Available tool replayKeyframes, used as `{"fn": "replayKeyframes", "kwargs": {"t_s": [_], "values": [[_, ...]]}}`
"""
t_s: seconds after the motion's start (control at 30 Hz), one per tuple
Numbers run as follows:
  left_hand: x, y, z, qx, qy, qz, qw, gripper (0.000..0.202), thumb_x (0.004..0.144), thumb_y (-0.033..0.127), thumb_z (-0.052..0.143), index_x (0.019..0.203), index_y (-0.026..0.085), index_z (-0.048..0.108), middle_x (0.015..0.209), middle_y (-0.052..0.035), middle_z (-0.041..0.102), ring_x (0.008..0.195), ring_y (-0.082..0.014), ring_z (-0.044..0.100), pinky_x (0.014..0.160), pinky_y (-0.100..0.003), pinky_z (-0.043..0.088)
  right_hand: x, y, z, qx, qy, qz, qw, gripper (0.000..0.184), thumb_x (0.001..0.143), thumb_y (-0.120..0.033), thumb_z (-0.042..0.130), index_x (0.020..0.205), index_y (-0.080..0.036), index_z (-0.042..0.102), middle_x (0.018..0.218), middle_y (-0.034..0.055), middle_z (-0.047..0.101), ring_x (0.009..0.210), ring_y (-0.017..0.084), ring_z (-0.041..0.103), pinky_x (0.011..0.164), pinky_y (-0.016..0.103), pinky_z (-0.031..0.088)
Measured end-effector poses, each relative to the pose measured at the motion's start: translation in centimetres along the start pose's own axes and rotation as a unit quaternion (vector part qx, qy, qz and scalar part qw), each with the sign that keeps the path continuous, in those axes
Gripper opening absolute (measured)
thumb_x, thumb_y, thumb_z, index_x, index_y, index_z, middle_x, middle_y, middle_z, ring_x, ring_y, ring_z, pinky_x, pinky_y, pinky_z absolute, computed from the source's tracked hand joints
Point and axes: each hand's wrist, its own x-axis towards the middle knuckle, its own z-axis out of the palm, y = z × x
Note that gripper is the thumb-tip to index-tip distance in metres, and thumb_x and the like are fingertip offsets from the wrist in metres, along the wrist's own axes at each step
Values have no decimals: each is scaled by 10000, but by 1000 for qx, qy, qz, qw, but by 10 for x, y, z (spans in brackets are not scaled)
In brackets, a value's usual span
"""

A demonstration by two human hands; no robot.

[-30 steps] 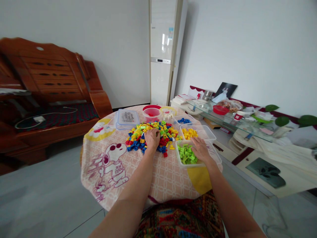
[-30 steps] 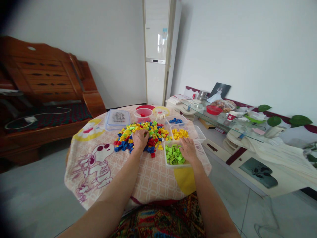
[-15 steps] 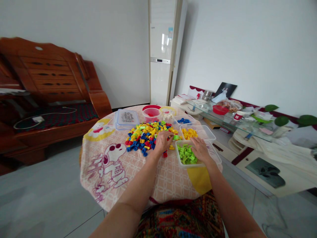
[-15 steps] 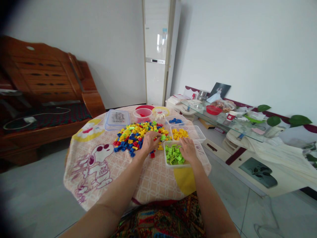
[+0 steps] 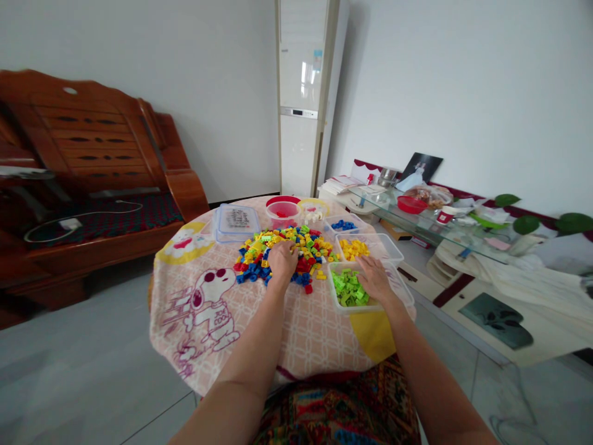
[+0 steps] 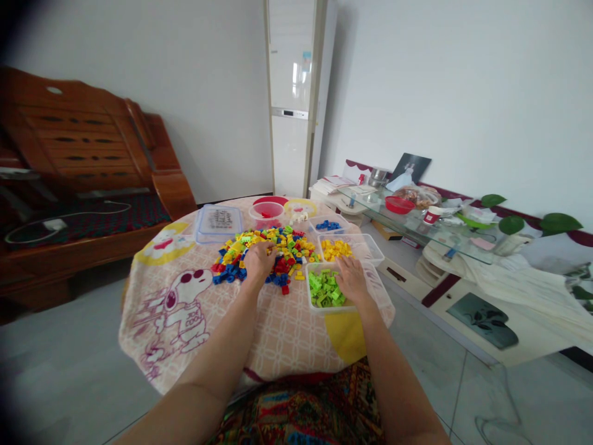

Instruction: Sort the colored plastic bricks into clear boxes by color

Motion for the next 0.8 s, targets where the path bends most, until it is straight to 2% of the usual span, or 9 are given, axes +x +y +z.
{"fn": "replayKeyframes", "kwargs": {"t_s": [0.1,0.27,0.4,0.5,0.67,0.8], "values": [[0,-4,-2,34,-26,-24,999,184,909,305,590,968,212,738,943,-81,740,858,-196,661,756,-262,496,0,0,1,-3,-1,5,1000,590,891,-224,461,1476,-155,499,1519,130,518,1403,298,414,1185,483,262],[-4,8,-4,66,-65,-43,995,172,919,313,606,909,203,737,972,-101,729,971,-232,668,781,-275,475,1,0,0,-5,-6,6,1000,588,893,-224,468,1476,-148,499,1519,132,518,1405,289,415,1188,462,257],[-5,14,-9,38,-51,-44,997,160,894,245,626,991,221,751,1035,-85,746,1022,-228,679,819,-275,481,1,-1,-2,-5,-6,5,1000,588,893,-225,470,1474,-141,497,1519,134,516,1402,289,415,1189,465,256],[-4,14,-9,-1,-29,-37,999,201,879,214,631,1032,210,761,1042,-76,756,963,-209,697,824,-279,496,1,-1,-2,-4,-4,3,1000,581,897,-228,468,1471,-148,500,1512,124,524,1395,287,424,1189,463,258],[-7,22,0,-106,-43,50,992,186,855,175,624,971,179,770,971,-66,758,822,-175,687,800,-282,524,0,0,0,-2,4,1,1000,581,897,-229,457,1474,-167,499,1511,126,527,1393,294,430,1185,488,262],[-18,38,12,-197,-90,134,967,171,846,154,632,929,183,779,925,-61,751,797,-162,668,797,-279,528,0,1,1,-4,7,1,1000,575,896,-230,459,1466,-166,512,1504,117,537,1394,293,432,1187,470,260]]}}
